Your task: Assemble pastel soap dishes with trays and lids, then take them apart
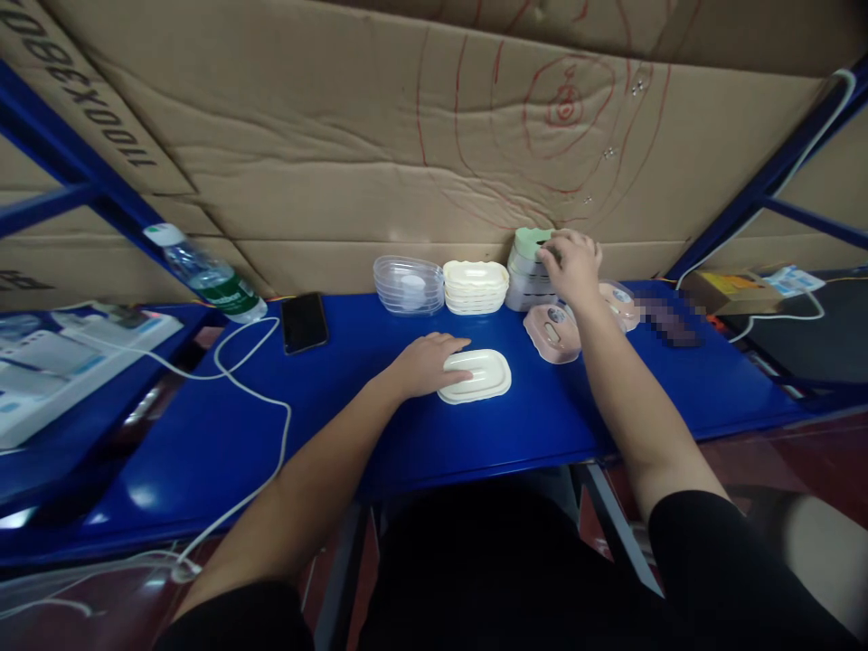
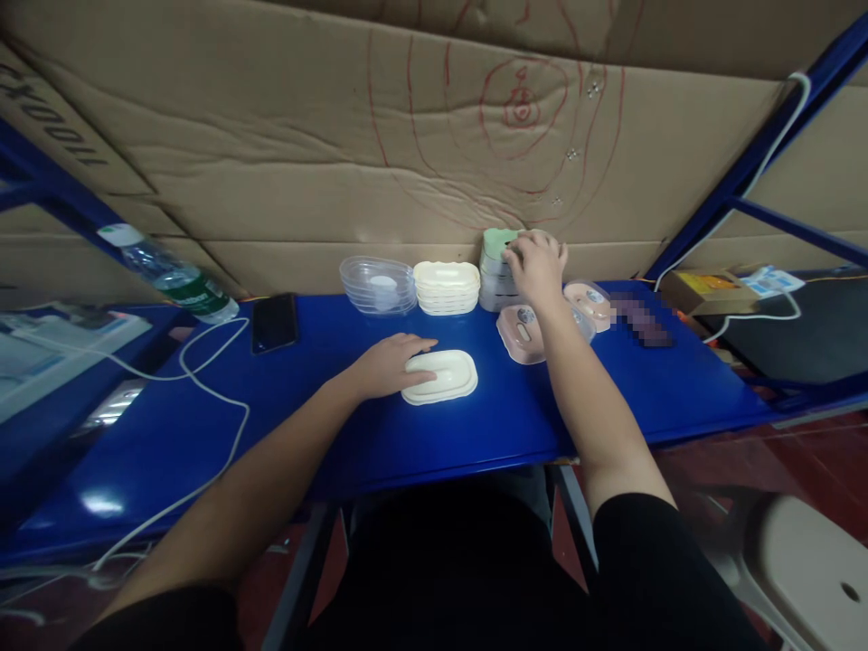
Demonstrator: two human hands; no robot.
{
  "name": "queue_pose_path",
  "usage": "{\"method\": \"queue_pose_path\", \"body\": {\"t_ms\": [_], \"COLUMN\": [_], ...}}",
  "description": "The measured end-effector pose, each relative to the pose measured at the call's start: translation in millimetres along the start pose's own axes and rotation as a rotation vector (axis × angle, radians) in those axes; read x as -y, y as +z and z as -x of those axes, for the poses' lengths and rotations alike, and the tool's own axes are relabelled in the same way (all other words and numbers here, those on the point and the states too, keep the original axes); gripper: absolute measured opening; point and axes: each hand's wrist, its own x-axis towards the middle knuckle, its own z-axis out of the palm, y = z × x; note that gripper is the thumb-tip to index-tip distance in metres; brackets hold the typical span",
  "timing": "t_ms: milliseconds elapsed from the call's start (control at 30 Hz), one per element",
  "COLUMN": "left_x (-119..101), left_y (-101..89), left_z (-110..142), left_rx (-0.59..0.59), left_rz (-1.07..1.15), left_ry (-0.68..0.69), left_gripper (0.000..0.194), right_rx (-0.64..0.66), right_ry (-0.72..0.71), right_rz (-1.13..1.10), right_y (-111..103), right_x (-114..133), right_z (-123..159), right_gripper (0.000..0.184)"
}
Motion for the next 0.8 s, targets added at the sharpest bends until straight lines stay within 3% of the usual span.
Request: {"method": "queue_pose_path", "body": {"t_ms": [133, 200, 267, 333, 433, 533, 633, 800], "left_x": [3, 6, 9, 9, 6, 6, 10, 17], "left_y": [-0.9, -0.6, 0.7, 2.9, 5.4, 5.1, 3.5, 1.8], "left_z": [2, 2, 0, -1, -2, -1, 0, -2], "left_rx": [-0.031, -0.111, -0.229, -0.348, -0.478, -0.557, -0.577, -0.613], "left_rz": [0.047, 0.136, 0.244, 0.319, 0.322, 0.271, 0.267, 0.42], "left_ry": [0.006, 0.014, 0.019, 0.035, 0.111, 0.129, 0.113, 0.087], "left_gripper": [0.073, 0.08, 0.095, 0.117, 0.142, 0.15, 0.151, 0.125], "right_rx": [-0.089, -0.146, -0.182, -0.208, -0.027, 0.238, 0.373, 0.525], "right_ry": [-0.082, -0.128, -0.114, -0.003, 0.185, 0.335, 0.379, 0.338], "right_rz": [-0.073, -0.151, -0.324, -0.626, -1.056, -1.302, -1.409, -1.409], "right_y": [-15, -22, -24, -21, -10, -4, -4, -5], "right_x": [9, 25, 50, 80, 123, 147, 150, 129], "right_z": [-1, 9, 30, 59, 102, 125, 128, 112], "right_gripper": [0.036, 0.043, 0.046, 0.046, 0.047, 0.053, 0.062, 0.066]}}
